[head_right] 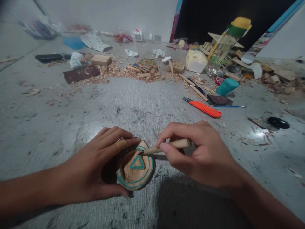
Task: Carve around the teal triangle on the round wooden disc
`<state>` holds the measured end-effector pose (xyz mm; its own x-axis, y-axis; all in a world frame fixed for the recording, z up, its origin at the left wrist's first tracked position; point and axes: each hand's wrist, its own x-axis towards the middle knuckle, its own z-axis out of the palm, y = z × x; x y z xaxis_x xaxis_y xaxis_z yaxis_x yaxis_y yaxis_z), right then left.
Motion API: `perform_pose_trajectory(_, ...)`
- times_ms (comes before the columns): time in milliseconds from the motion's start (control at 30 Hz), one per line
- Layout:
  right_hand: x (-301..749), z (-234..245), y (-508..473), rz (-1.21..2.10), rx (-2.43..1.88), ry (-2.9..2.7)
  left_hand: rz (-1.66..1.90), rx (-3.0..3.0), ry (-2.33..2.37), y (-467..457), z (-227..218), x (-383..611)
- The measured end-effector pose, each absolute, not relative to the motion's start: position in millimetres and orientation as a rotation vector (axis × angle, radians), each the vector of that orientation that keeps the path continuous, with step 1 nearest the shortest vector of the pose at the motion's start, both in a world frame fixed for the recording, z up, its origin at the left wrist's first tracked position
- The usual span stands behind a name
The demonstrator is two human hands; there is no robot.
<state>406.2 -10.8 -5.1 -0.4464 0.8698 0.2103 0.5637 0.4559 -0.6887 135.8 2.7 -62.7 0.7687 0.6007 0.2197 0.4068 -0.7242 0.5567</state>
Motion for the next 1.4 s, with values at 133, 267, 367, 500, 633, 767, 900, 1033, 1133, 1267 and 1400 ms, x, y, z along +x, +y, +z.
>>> perform_pose_trajectory(133,405.1,-8.2,-11.1,0.714,-1.176,-2.237,0.532,2.488,0.738,2.8,-63.3,135.7)
perform_pose_trajectory(267,406.9,-9.8,-13.5,0.716,-1.021,-2.255,0.526,2.478,0.747,3.6,-62.4,136.0)
perform_pose_trajectory(367,409.2,-7.1,-16.3,0.734,-0.910,-2.211,0.534,2.478,0.741,3.6,-62.8,135.5)
perform_pose_trajectory(500,408.7,-2.5,-18.5,0.712,-0.891,-2.146,0.571,2.463,0.734,2.9,-64.9,135.2)
perform_pose_trajectory(633,407.4,-3.4,-17.3,0.722,-0.850,-2.186,0.593,2.416,0.737,2.5,-64.9,135.3)
perform_pose_trajectory(767,408.4,-5.4,-16.8,0.727,-0.872,-2.164,0.638,2.354,0.730,1.9,-65.2,132.3)
perform_pose_trajectory(900,409.7,-4.7,-17.8,0.702,-0.888,-2.160,0.689,2.321,0.733,1.7,-68.0,128.5)
perform_pose_trajectory(1033,410.6,-5.5,-17.8,0.720,-0.902,-2.142,0.723,2.289,0.727,2.3,-68.7,127.7)
perform_pose_trajectory(1133,409.8,-7.0,-16.4,0.730,-0.874,-2.113,0.701,2.300,0.729,2.9,-68.1,128.4)
perform_pose_trajectory(1267,406.8,-6.4,-15.4,0.766,-0.827,-2.119,0.700,2.318,0.712,3.8,-68.7,128.9)
perform_pose_trajectory(1400,404.5,-4.8,-15.7,0.772,-0.818,-2.105,0.693,2.291,0.703,3.4,-67.0,129.6)
